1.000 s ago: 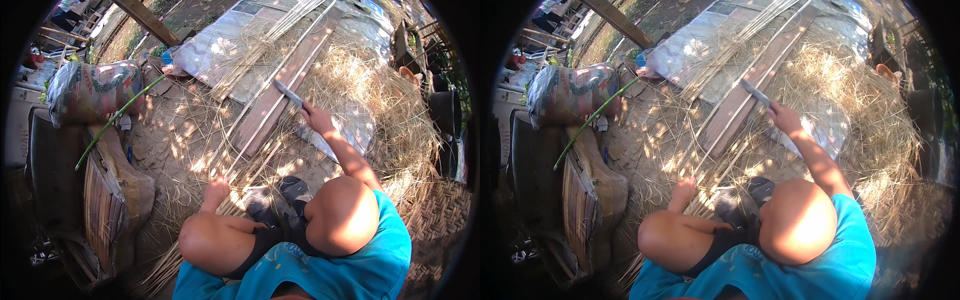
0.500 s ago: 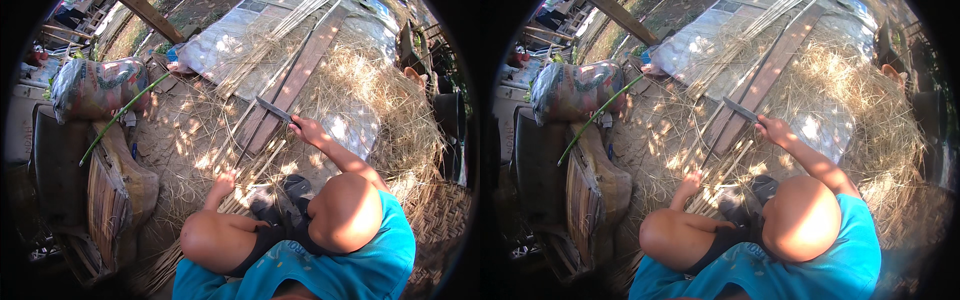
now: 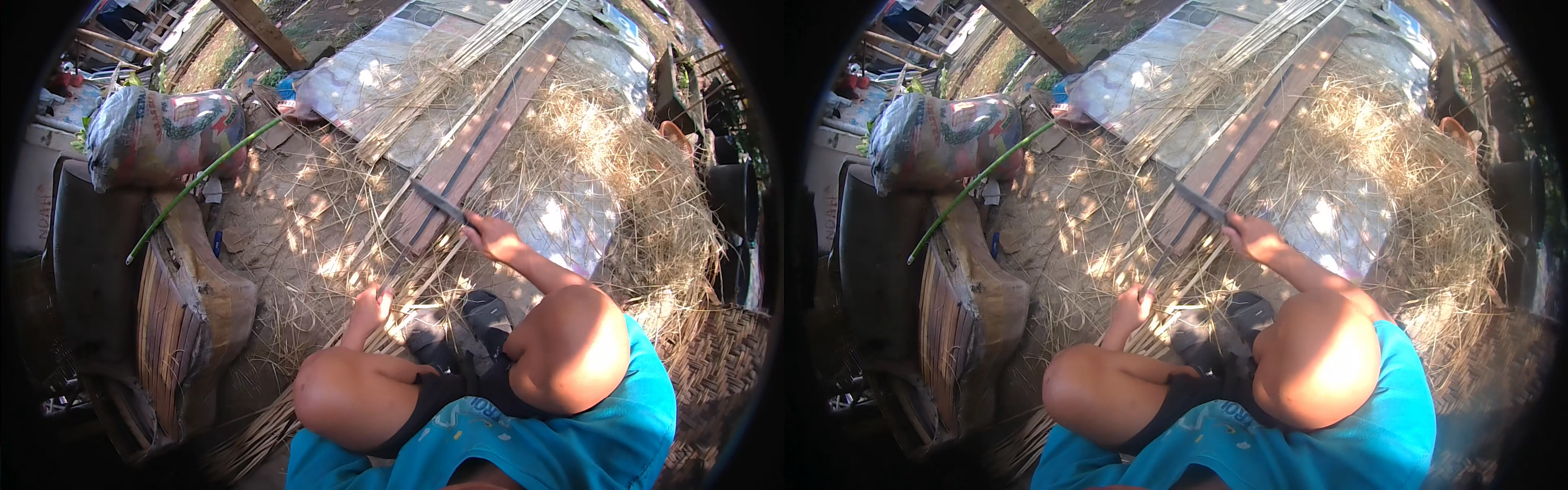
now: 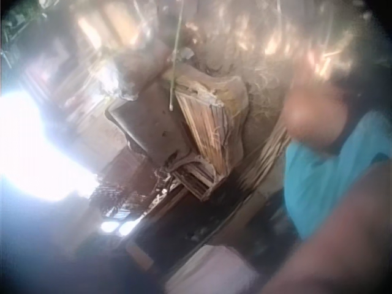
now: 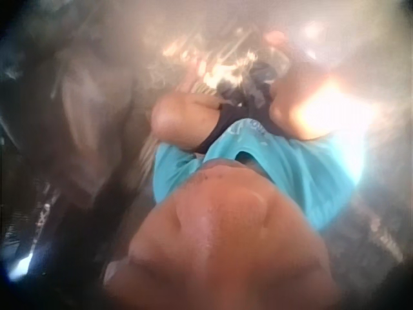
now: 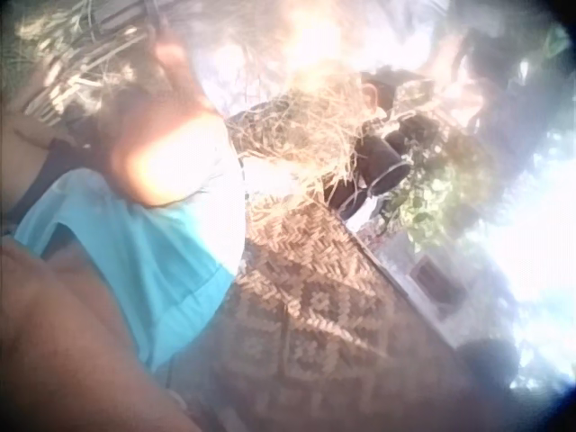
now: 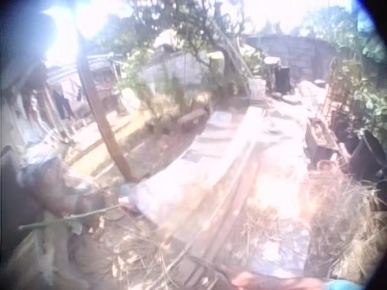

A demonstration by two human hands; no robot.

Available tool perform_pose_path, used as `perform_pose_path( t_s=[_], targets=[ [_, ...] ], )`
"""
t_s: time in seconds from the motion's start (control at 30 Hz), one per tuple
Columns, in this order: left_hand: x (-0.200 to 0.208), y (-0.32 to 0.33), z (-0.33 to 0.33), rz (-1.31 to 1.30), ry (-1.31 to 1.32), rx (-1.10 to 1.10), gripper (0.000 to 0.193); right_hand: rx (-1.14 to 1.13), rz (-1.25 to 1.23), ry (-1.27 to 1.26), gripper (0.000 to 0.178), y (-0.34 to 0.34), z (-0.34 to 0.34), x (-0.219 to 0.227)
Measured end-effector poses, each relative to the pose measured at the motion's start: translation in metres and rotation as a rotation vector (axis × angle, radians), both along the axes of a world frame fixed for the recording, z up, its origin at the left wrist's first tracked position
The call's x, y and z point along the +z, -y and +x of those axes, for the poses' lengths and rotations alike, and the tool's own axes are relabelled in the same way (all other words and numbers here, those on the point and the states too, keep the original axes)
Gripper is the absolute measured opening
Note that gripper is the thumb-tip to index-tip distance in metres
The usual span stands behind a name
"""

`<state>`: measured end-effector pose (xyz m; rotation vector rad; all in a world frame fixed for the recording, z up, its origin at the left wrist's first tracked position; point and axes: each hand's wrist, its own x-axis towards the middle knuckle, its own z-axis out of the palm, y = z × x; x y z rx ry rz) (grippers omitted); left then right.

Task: The person sits on the ground and uses a knife to split long bamboo stalks into thin strips. They repeatedly scrape the strips against a wooden board to smooth them, then gather the finished strips into a bundle and tie them together.

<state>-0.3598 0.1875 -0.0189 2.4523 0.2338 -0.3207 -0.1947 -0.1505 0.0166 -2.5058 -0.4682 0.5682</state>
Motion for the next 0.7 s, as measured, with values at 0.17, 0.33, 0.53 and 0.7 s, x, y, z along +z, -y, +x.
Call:
perform_pose_path(
  t_s=[0.17,0.33,0.53,0.7],
  targets=[
    [0.008,-0.001,0.003,0.271,-0.102,-0.144,0.037,0.033,0.007,0.091,0.043,0.014,-0.008,-0.026],
    [0.011,-0.032,-0.02,0.249,-0.087,-0.179,0.044,-0.538,-0.178,0.512,0.034,0.162,0.132,-0.032],
    [0.005,-0.034,0.012,-0.29,-0.364,0.103,0.057,0.059,-0.023,0.165,0.044,0.0,0.007,-0.023],
    [-0.024,-0.108,-0.06,-0.297,-0.428,0.187,0.068,0.083,0.062,0.272,0.045,0.033,0.015,-0.022]
  ],
)
